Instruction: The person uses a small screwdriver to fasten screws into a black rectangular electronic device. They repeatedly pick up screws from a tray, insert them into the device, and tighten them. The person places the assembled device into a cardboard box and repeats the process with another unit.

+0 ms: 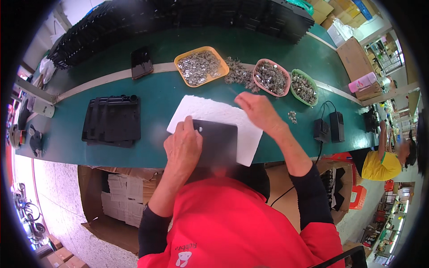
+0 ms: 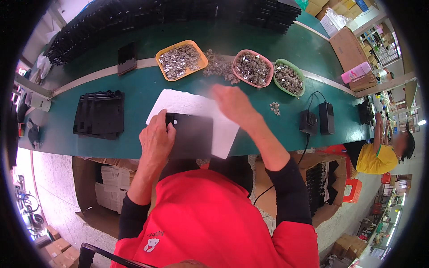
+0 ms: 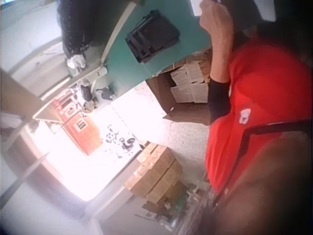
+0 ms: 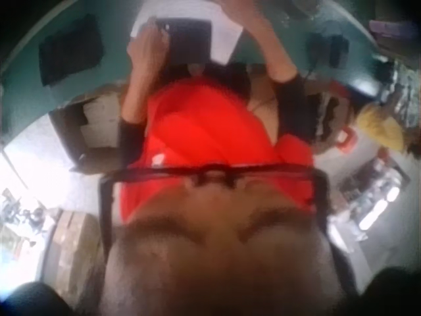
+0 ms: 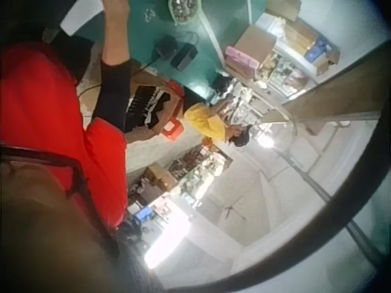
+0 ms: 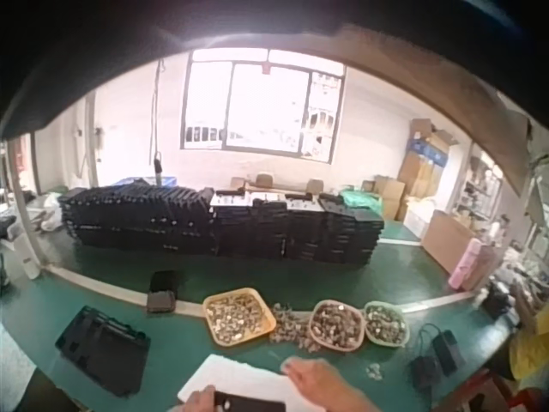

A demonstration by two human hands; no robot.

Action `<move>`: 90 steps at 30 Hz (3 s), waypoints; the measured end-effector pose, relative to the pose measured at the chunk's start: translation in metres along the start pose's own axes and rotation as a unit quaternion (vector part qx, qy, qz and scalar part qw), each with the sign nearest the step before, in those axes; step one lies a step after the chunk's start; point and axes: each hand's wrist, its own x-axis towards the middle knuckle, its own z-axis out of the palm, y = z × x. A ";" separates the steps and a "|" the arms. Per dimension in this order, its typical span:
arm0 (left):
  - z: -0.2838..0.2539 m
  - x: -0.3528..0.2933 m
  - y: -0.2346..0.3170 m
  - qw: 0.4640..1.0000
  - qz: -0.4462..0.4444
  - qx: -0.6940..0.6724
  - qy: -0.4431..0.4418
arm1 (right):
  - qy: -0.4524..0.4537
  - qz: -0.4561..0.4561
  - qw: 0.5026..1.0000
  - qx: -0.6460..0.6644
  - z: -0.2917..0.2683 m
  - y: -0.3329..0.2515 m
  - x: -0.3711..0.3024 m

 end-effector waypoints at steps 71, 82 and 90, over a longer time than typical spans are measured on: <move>0.041 0.032 0.025 0.887 0.100 -0.424 0.155 | -0.058 0.208 0.638 0.739 0.019 -0.044 -0.007; 0.021 0.020 0.001 0.877 -0.042 -0.467 0.101 | 0.158 0.023 0.956 0.247 0.023 -0.042 -0.002; 0.015 0.035 -0.006 0.921 -0.052 -0.386 -0.022 | 0.031 0.066 0.991 0.113 0.028 -0.019 -0.001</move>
